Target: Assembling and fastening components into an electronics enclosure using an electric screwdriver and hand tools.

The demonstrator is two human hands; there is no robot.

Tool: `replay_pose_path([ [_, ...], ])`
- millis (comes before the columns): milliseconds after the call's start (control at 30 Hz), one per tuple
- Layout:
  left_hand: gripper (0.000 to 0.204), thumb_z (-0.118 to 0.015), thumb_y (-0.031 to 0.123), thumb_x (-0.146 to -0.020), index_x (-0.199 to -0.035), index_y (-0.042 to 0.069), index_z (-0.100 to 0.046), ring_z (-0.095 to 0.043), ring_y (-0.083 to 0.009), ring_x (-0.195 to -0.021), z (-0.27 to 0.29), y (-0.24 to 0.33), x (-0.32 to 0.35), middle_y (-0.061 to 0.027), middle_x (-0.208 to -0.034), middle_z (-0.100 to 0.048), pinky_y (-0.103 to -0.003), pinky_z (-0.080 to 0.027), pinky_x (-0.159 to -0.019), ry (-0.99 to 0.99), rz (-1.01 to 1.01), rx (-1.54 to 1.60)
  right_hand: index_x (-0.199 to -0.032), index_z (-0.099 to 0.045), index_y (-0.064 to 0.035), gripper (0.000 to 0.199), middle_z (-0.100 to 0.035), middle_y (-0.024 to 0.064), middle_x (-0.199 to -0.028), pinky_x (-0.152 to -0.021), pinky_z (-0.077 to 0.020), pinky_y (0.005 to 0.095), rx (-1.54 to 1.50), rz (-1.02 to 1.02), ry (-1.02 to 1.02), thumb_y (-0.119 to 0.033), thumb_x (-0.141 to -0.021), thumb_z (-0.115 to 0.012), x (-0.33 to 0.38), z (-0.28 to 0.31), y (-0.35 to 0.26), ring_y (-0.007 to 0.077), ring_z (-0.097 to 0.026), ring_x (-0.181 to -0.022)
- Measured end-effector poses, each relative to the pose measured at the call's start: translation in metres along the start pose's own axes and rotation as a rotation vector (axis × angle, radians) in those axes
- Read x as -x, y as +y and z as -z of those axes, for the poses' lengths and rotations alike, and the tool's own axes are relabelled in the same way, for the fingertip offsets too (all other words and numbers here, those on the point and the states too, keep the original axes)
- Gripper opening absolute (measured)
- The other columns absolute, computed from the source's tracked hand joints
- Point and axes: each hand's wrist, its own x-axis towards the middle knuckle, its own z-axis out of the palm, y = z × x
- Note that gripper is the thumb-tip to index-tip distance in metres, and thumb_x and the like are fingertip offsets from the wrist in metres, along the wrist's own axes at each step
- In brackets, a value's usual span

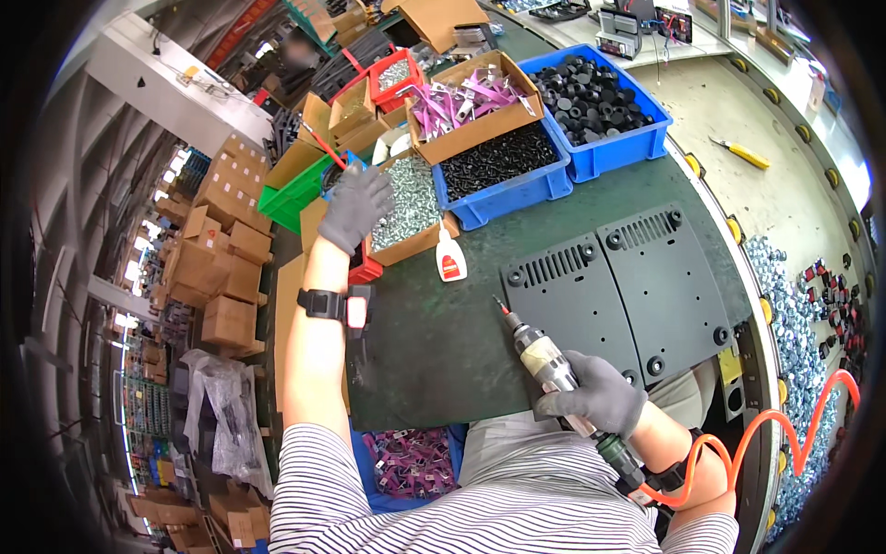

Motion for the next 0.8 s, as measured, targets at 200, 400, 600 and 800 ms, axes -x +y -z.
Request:
replay_pose_path([
  [200,0.038,-0.051,0.018,-0.100,-0.136,0.005,-0.054,-0.065,-0.0292,-0.103,0.050,0.004,0.040,-0.0154,-0.122,-0.064,-0.038,-0.052,-0.094,0.178,-0.177,-0.600,-0.103,-0.060,0.0001,0.044,-0.062,0.0057,-0.084,-0.072,-0.0485,0.0304,0.063,-0.012,0.003,-0.022,-0.071,-0.080,-0.002,0.000,-0.004,0.0147,-0.058,-0.076],
  [400,0.056,-0.072,0.030,-0.086,-0.133,0.003,-0.058,-0.062,-0.0337,-0.116,0.106,-0.023,0.060,-0.0196,-0.129,-0.062,-0.040,-0.047,-0.101,0.256,0.018,-1.478,-0.103,-0.060,-0.0001,0.044,-0.065,0.0064,-0.085,-0.073,-0.0496,0.0311,0.136,-0.012,-0.019,-0.023,-0.072,-0.079,-0.003,0.001,-0.008,0.0149,-0.060,-0.077],
  [600,0.035,-0.073,0.016,-0.085,-0.117,0.001,-0.069,-0.069,-0.0260,-0.095,0.117,-0.031,0.042,-0.0160,-0.107,-0.072,-0.036,-0.053,-0.086,0.277,-0.009,-1.535,-0.103,-0.059,0.0002,0.045,-0.063,0.0062,-0.085,-0.073,-0.0489,0.0317,0.131,-0.007,-0.001,-0.024,-0.071,-0.080,-0.005,0.000,-0.004,0.0156,-0.058,-0.077],
  [800,0.024,-0.070,0.010,-0.087,-0.110,0.005,-0.073,-0.063,-0.0128,-0.063,0.112,-0.025,0.039,-0.0070,-0.087,-0.073,-0.029,-0.053,-0.061,0.332,-0.050,-1.403,-0.105,-0.059,0.0005,0.046,-0.062,0.0050,-0.085,-0.073,-0.0484,0.0311,0.122,-0.018,-0.008,-0.023,-0.071,-0.080,-0.005,0.001,-0.003,0.0147,-0.057,-0.076],
])
